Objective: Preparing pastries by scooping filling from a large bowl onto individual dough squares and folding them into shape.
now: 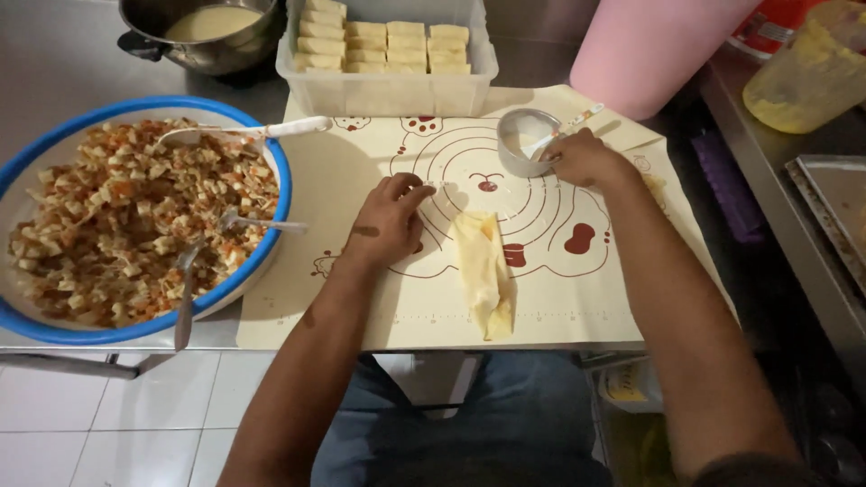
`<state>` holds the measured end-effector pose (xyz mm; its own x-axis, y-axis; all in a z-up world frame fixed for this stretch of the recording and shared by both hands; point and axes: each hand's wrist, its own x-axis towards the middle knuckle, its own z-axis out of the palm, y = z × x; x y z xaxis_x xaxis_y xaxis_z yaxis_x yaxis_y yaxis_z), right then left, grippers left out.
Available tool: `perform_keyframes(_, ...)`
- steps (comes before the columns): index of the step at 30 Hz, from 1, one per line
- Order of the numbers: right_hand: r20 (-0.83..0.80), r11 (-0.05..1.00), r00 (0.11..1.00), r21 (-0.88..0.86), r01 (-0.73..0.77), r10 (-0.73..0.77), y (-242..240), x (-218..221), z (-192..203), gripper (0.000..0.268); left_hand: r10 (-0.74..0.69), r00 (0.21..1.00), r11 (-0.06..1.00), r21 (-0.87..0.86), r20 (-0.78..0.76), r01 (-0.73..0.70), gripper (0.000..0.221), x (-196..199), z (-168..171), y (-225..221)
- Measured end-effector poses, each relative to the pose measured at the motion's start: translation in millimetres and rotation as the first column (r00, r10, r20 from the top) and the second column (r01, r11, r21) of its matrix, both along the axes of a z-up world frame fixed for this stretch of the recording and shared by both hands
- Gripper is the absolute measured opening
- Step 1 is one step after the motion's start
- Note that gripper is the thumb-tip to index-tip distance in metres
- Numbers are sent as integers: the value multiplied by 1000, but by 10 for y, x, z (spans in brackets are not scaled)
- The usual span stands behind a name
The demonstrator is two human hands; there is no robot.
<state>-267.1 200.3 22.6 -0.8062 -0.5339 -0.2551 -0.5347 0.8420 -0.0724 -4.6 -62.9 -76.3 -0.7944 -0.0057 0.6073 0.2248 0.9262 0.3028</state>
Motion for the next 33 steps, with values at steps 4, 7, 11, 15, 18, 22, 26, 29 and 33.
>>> perform_keyframes(4,366,809,929,-562,169,60,246,501,444,43,-30,999,999,41,-31,31,46,83,145,68)
perform_keyframes(7,401,646,889,-743,176,219,470,339,308,48,-38,999,993,113,-25,41,44,137,218,97)
perform_keyframes(11,380,611,867,-783,116,322,684,389,44,53,-60,998,972,228,-21,63,41,178,272,137)
perform_keyframes(15,128,852,928,-454,-259,351,606,1252,316,83,-70,998,962,265,-5,69,37,214,320,183)
perform_keyframes(18,59,952,954,-99,-289,296,346,1692,549,80,-60,998,963,264,23,52,35,366,566,298)
perform_keyframes(22,-199,804,786,270,-531,586,299,1355,143,74,-24,1000,970,243,1,23,37,420,588,287)
perform_keyframes(26,-340,694,606,383,-610,719,237,1160,67,87,-71,996,944,328,60,47,36,494,727,307)
perform_keyframes(29,-466,682,515,338,-649,720,270,1167,75,76,-71,996,941,335,60,47,36,463,707,294)
perform_keyframes(33,-188,629,660,566,-533,728,74,1408,187,80,-56,998,958,284,40,42,35,429,635,255)
